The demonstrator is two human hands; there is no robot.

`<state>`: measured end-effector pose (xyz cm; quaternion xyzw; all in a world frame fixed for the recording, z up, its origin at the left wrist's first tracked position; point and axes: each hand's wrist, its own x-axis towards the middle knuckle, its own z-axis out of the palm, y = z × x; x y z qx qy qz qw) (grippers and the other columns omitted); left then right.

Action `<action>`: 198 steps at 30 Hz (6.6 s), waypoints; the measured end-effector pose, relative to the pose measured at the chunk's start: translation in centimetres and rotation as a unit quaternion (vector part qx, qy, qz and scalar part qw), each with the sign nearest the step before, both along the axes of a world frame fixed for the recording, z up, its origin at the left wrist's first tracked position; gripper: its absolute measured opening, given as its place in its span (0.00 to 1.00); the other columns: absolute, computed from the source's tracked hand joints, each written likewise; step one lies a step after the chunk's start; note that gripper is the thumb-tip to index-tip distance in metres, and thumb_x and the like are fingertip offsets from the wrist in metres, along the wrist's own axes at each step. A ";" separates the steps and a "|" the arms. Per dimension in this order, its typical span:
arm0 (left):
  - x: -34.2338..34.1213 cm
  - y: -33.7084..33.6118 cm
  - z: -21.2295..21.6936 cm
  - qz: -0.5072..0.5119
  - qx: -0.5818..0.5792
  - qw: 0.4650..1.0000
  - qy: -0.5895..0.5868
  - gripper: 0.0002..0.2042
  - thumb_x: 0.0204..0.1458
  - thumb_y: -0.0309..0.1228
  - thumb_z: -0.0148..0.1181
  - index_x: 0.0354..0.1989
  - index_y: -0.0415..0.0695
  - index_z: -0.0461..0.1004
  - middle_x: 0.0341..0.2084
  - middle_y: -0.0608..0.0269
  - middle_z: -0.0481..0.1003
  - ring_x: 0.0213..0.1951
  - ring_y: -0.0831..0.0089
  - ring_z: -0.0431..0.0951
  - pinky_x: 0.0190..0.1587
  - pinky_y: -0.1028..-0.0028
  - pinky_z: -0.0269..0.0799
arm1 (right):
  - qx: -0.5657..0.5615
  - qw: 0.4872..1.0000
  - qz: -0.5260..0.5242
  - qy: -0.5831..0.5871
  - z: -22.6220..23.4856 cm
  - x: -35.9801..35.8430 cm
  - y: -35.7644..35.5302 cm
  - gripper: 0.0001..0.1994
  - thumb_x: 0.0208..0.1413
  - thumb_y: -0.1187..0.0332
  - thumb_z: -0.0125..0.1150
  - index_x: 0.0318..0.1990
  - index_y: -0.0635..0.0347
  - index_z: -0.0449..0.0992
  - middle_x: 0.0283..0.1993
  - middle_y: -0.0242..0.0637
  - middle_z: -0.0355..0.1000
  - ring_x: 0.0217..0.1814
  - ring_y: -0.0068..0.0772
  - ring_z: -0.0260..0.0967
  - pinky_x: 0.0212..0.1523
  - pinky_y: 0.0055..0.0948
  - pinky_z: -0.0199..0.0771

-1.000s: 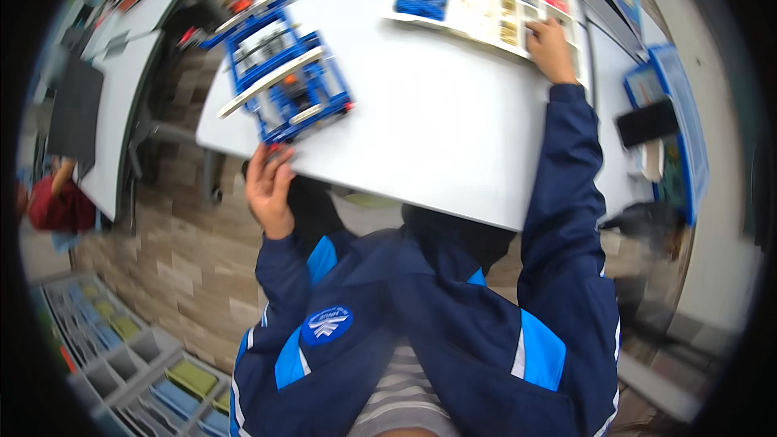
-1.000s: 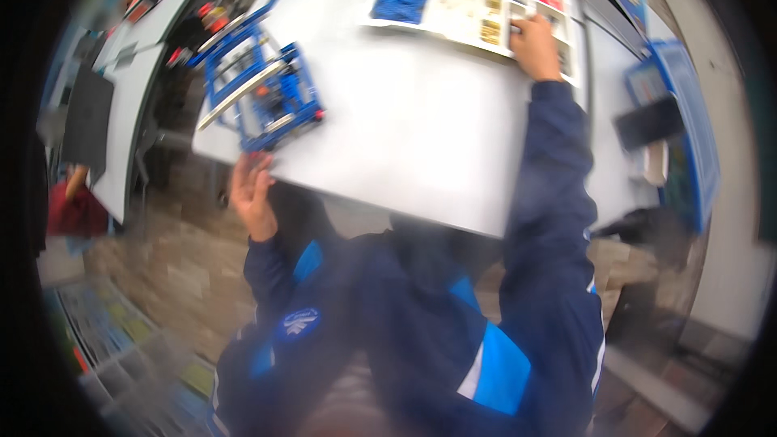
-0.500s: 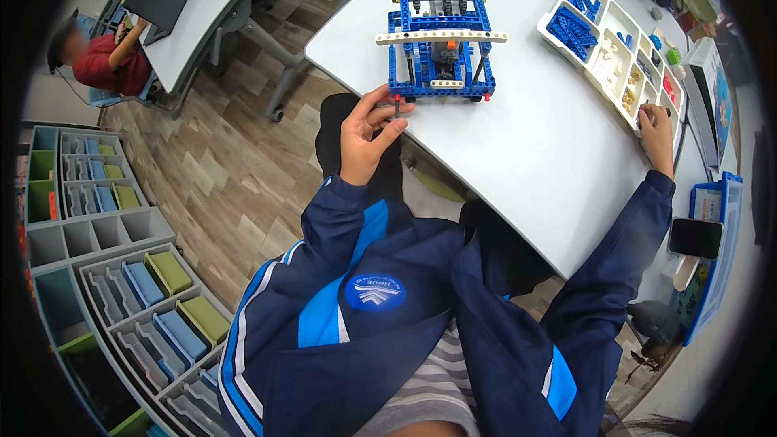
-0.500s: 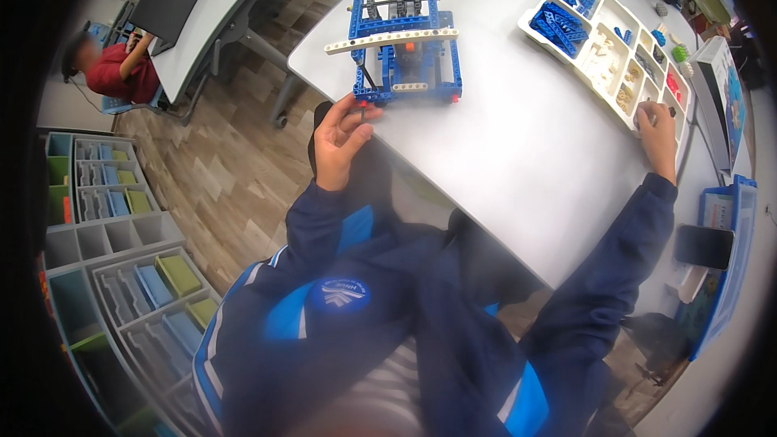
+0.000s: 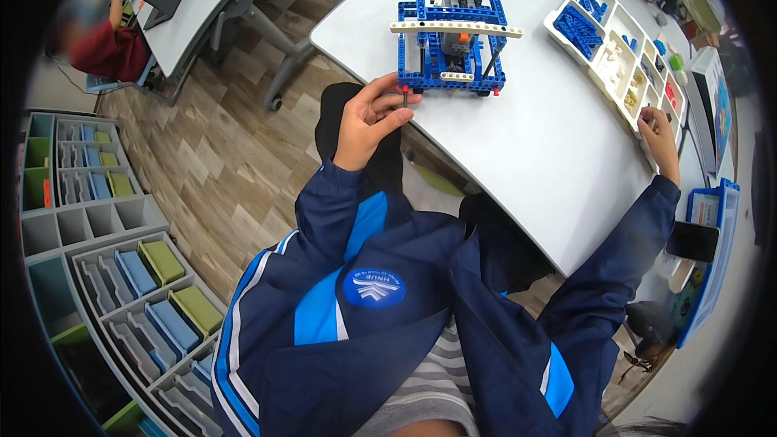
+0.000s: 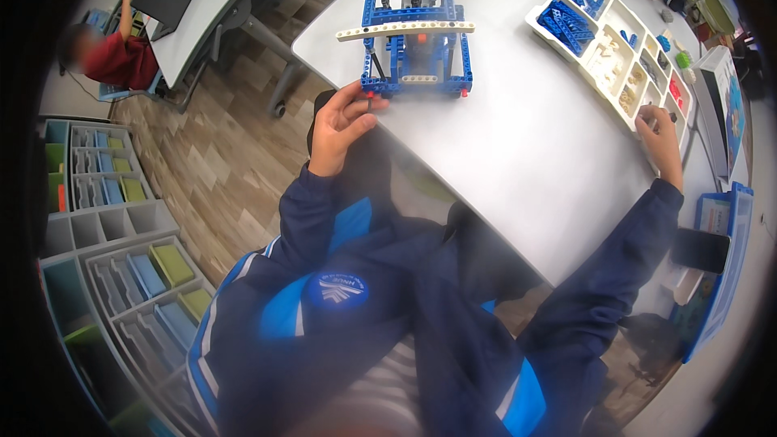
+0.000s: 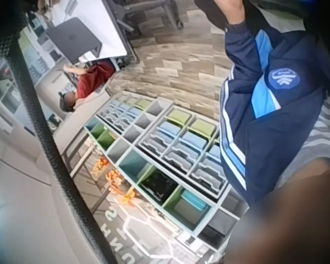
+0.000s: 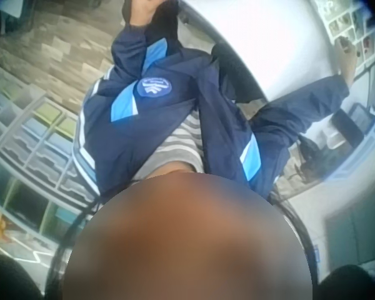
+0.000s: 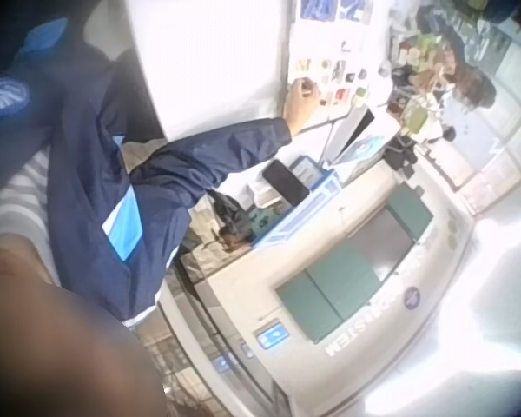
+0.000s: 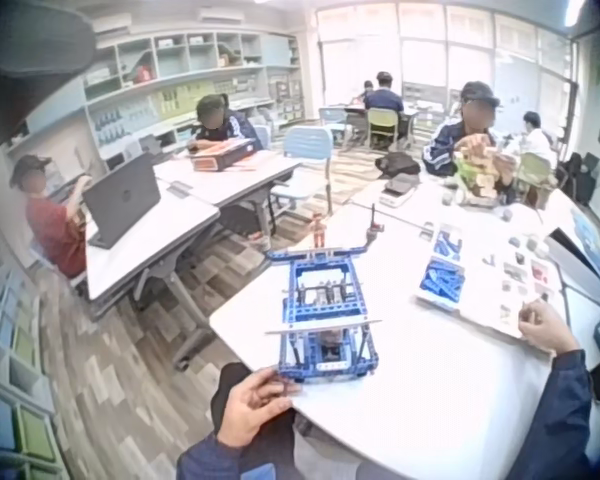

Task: The person assembles a blue Lego Technic structure on a white table, inserting yellow and red connectors and black rods into the frame. They pick parts from a compartmentalized tray and attach them to the growing assembly, occasionally rotating the structure to access different sides.

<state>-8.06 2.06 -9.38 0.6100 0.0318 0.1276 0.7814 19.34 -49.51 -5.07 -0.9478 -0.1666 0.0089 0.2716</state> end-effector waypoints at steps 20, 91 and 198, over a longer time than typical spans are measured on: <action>-0.4 0.1 -1.3 0.028 0.013 1.000 0.004 0.30 0.55 0.19 0.63 0.67 0.32 0.61 0.56 0.52 0.73 0.60 0.61 0.74 0.54 0.73 0.70 | 0.141 0.990 -0.016 -0.022 2.8 -1.9 2.6 0.12 0.61 0.61 0.66 0.44 0.60 0.82 0.32 0.24 0.74 0.34 0.14 0.63 0.35 0.19 0.62; 2.1 -2.0 1.4 0.171 0.313 0.932 -0.065 0.21 0.48 0.22 0.62 0.54 0.43 0.74 0.57 0.56 0.76 0.46 0.68 0.77 0.46 0.71 0.70 | 0.355 0.935 -0.020 -0.011 0.3 -21.5 28.0 0.05 0.49 0.80 0.72 0.34 0.66 0.83 0.34 0.40 0.82 0.40 0.29 0.79 0.47 0.26 0.75; -1.1 -3.3 3.2 0.033 -0.104 0.977 0.185 0.12 0.68 0.37 0.52 0.38 0.44 0.76 0.30 0.71 0.75 0.28 0.86 0.70 0.26 0.83 0.61 | 0.244 0.958 0.042 -0.142 -0.2 -25.4 35.5 0.11 0.61 0.63 0.60 0.31 0.58 0.71 0.24 0.37 0.72 0.26 0.39 0.74 0.26 0.35 0.74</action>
